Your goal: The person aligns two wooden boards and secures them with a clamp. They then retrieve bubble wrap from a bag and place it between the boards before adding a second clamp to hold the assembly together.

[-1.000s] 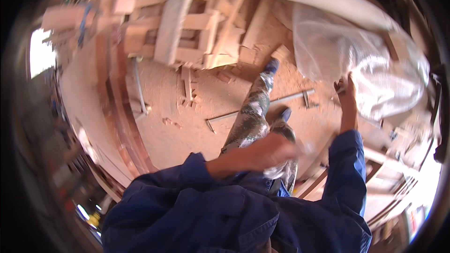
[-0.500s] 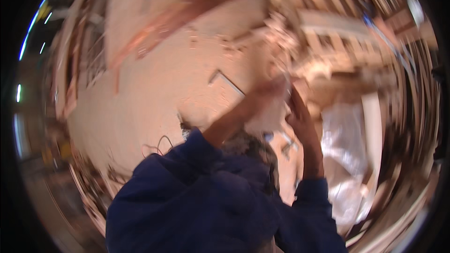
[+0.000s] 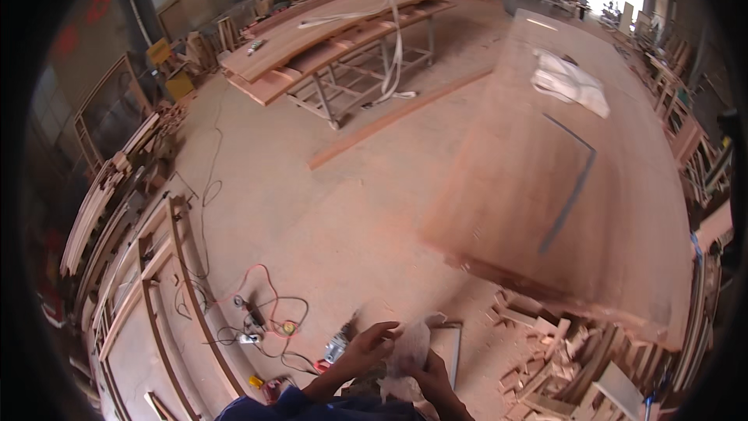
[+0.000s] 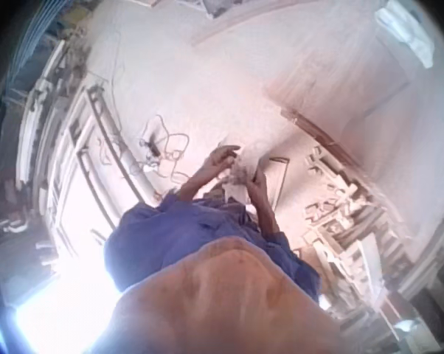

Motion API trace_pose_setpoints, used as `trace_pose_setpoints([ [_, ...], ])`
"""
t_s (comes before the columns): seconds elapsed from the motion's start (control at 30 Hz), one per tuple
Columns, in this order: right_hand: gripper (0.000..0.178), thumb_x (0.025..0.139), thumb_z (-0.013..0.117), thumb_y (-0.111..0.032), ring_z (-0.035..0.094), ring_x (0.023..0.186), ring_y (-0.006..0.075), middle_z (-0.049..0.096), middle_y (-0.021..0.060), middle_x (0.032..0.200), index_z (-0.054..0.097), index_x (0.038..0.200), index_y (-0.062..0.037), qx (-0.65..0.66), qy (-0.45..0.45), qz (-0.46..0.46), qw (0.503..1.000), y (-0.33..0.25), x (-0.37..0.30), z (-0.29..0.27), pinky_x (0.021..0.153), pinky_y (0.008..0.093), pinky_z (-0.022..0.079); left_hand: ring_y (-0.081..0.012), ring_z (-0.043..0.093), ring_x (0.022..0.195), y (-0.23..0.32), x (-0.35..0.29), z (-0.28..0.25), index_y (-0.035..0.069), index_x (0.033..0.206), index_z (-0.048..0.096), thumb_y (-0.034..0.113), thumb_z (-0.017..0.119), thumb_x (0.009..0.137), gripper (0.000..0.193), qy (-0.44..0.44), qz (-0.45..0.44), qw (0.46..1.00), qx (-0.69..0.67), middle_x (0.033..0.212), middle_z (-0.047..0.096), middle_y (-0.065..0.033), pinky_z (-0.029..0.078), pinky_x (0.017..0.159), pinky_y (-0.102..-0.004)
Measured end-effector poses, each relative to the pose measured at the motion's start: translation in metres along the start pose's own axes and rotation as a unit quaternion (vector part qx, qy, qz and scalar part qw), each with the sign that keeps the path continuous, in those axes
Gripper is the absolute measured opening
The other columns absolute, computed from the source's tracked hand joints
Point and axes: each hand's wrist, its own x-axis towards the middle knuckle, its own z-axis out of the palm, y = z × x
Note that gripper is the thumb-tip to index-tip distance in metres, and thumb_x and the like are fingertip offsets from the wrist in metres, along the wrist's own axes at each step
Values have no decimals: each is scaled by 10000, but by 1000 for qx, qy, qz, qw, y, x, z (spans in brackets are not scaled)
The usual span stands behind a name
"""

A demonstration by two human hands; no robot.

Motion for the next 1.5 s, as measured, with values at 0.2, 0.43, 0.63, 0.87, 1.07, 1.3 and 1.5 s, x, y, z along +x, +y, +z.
trace_pose_setpoints([
  [0.2,237,926,682,-193,606,833,92,670,37,891,632,1050,3,-79,-5,35,996,-33,192,83,749,265,496,-72,571,861,73,46,-137,-9,1032,629,155,669,942,191,128,-102,986,19,855,640,9,470,786,-246],
  [0.43,232,917,675,-102,640,838,125,678,67,960,597,1091,29,149,42,0,988,-83,361,85,771,272,518,-81,567,890,131,220,-234,37,1072,615,145,543,1008,144,180,11,981,-68,937,643,1,457,792,-245],
  [0.63,245,885,713,-115,617,765,111,656,55,883,564,1041,-1,85,228,-21,970,-153,466,46,685,254,495,-115,618,872,178,394,-257,6,1069,672,253,616,975,270,-28,-175,983,54,936,680,-40,491,806,-267],
  [0.87,188,903,651,-73,617,788,138,659,61,916,601,1070,-1,156,436,-48,885,-219,540,-23,712,281,507,-51,541,731,231,600,-230,46,1051,655,298,633,968,266,-247,-159,950,109,829,622,23,435,642,-231],
  [1.07,103,880,654,-17,593,685,137,618,49,823,569,934,-37,209,484,-202,826,-273,688,-69,622,280,502,-57,480,602,289,758,-262,22,1036,647,248,578,1001,239,-294,-152,938,101,696,543,24,370,539,-225],
  [1.3,125,947,603,-70,614,721,144,638,42,851,623,1052,-6,187,422,-173,870,-414,939,-127,646,279,513,-69,470,560,396,991,-346,20,1042,653,223,501,1032,255,-232,-126,964,19,643,499,22,372,516,-232],
  [1.5,274,982,593,-191,623,763,133,654,42,876,615,1153,21,192,408,-138,882,-564,1125,-167,684,280,520,-58,493,611,493,1195,-380,14,1020,654,224,538,1016,240,-212,-60,974,56,680,534,19,406,563,-227],
])
